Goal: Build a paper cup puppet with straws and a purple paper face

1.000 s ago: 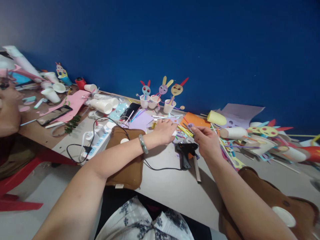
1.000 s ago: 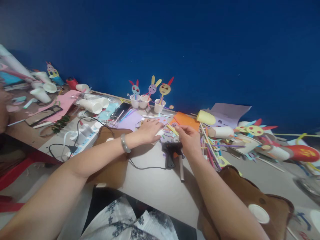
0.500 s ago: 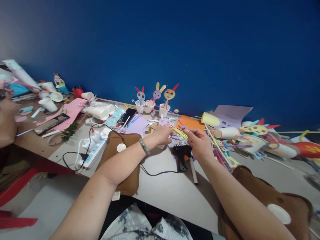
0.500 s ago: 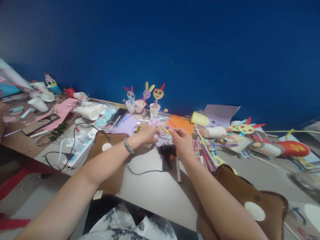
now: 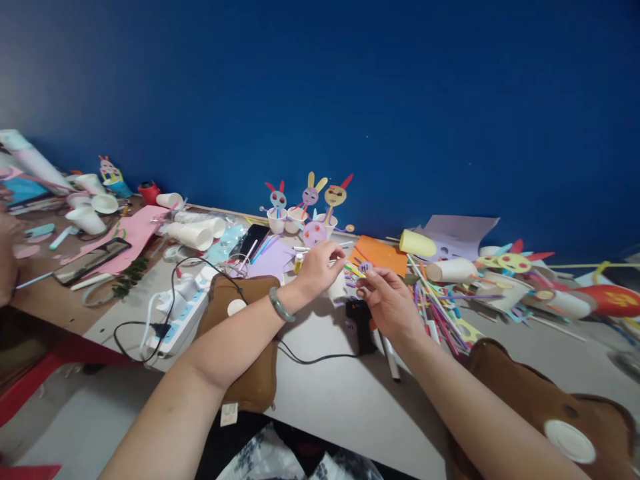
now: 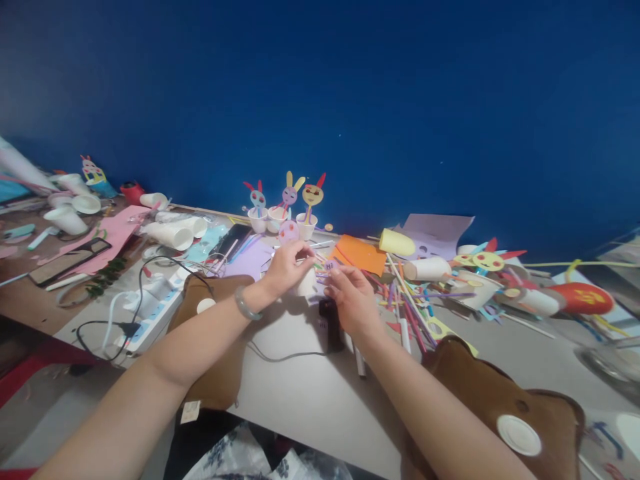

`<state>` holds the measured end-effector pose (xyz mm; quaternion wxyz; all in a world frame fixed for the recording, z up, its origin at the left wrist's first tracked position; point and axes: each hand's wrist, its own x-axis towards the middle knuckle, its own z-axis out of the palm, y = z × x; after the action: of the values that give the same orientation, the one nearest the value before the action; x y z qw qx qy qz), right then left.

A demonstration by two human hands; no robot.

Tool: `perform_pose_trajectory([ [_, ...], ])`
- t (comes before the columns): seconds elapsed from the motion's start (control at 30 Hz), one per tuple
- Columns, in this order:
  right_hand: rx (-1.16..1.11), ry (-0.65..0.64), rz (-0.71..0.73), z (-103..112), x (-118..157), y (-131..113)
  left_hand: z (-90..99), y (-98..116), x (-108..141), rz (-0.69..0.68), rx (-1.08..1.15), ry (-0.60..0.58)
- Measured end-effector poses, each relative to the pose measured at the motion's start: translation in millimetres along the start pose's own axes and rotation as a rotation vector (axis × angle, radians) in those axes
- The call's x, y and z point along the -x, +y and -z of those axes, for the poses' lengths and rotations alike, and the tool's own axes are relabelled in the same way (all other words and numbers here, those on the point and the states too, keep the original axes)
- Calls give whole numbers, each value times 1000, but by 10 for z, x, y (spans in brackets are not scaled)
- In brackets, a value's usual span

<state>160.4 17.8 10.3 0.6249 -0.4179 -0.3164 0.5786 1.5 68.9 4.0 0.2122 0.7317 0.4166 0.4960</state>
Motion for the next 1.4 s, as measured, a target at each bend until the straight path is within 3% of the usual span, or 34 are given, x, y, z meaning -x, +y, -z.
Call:
perform_pose_trajectory([
  [0.17, -18, -32, -9, -16, 28, -26, -36, 66, 50, -77, 83, -52],
  [0.37, 9, -51, -2, -22, 30, -31, -50, 138, 64, -61, 129, -64],
  [0.63, -12, -61, 116, -7, 6, -43, -44, 201, 84, -143, 123, -45],
  [1.07, -28, -75, 227, 8, 33, -104, 11, 267, 100, -72, 108, -187],
  [1.2, -18, -84, 247, 16, 44, -139, 23, 285, 75, -105, 163, -174],
  [1.4, 25, -86, 234, 9, 58, -166, 18, 258, 44, -48, 137, -139],
])
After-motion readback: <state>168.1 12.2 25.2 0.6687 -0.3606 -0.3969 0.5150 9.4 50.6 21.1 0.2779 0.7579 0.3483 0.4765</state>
